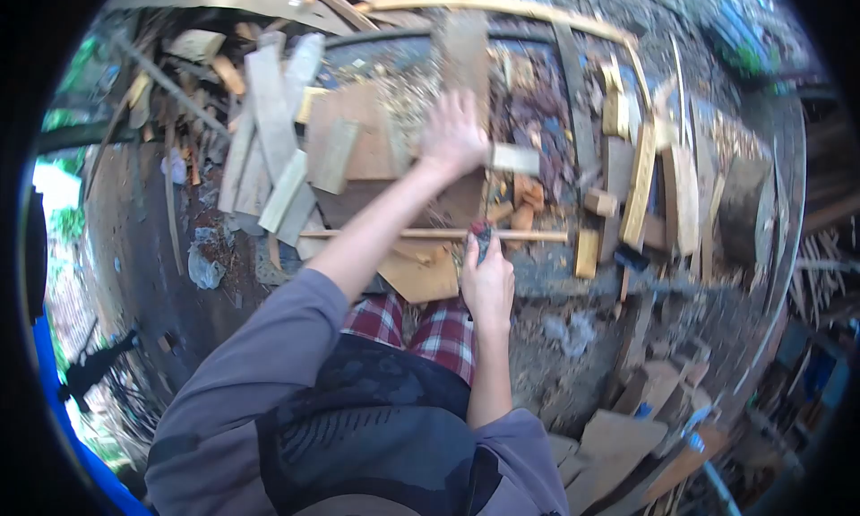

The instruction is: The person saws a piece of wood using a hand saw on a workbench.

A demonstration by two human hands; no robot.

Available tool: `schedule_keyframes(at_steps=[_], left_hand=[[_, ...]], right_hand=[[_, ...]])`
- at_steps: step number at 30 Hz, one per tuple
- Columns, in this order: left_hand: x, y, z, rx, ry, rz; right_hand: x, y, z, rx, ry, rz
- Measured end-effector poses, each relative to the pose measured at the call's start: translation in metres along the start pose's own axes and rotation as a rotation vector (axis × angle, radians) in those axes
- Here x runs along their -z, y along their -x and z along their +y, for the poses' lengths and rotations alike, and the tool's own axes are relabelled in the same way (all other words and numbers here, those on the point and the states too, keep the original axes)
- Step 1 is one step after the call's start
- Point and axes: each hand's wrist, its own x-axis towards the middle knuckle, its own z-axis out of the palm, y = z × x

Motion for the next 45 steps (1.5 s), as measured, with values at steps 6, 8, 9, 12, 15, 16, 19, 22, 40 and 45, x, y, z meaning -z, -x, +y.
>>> schedule_keyframes(at_steps=[6,8,9,12,15,16,19,22,40,45], left_hand=[[0.008,0.023,-0.025,-0.061,0.190,0.037],[0.007,0.046,-0.041,-0.139,0.118,0.205],[0.019,0.064,-0.046,-0.154,0.078,0.278],[0.053,0.129,-0.071,-0.198,0.049,0.278],[0.073,0.192,-0.105,-0.081,0.028,0.232],[0.075,0.212,-0.117,-0.005,0.040,0.233],[0.058,0.259,-0.156,0.257,0.021,0.193],[0.049,0.284,-0.192,0.416,-0.067,0.096],[0.063,0.237,-0.205,0.340,0.113,0.116],[0.063,0.151,-0.170,0.104,0.141,0.057]], right_hand=[[0.003,-0.004,-0.006,0.107,0.011,-0.025],[0.004,-0.009,0.003,0.145,0.036,-0.055],[0.008,-0.004,0.001,0.142,0.037,-0.052],[0.004,-0.012,0.015,0.195,0.102,-0.047],[0.011,-0.019,0.010,0.230,0.102,-0.056],[0.008,-0.025,0.017,0.263,0.062,-0.052],[-0.003,-0.032,0.020,0.348,-0.041,-0.053],[-0.015,-0.028,0.020,0.377,-0.021,0.022],[-0.021,-0.024,0.016,0.432,-0.084,0.057],[-0.012,-0.009,-0.003,0.282,-0.141,0.179]])
